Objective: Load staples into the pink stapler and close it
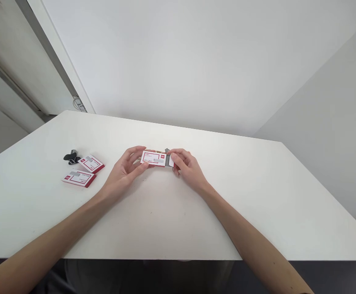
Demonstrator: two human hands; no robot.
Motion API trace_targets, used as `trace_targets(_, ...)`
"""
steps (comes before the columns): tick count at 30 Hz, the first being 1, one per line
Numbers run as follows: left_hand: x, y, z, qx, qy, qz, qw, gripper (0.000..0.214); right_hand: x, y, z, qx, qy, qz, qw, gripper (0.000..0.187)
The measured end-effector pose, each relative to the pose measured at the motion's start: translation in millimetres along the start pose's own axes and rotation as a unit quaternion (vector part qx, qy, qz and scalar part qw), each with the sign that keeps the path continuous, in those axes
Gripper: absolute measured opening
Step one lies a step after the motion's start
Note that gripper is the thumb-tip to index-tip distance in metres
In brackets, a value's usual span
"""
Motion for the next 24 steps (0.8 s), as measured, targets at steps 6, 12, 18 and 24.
trace_targets(6, 1, 6.2, 0, -0.034, -0.002, 0.009, 0.999, 0.056, 5, 2, 0, -0.025, 0.014, 0.061, 0.998, 0.037)
trace_targets(12, -7, 13.6, 1, -0.078, -0.019, 0.010, 0.997, 0.065, 3, 6, -1, -0.039, 0.006, 0.081, 0.996, 0.034)
trace_targets(18, -12, 19.2, 0, -0.119, -0.028, 0.029, 0.992, 0.074, 3, 15, -4, -0.077, -0.002, 0.075, 0.994, 0.043)
trace_targets(24, -10, 24.9, -5, -0.148, -0.037, 0.061, 0.986, 0.076, 3, 30, -10, -0.132, 0.007, 0.079, 0.988, 0.044)
Point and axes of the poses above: each hand's wrist, its own z-axis towards the middle knuckle, its own y-axis out of the palm, x = y × z, the point moved 9 cm from there along z, towards the middle knuckle, and after that the axes turned 6 degrees about -y, right-handed, at the moved point
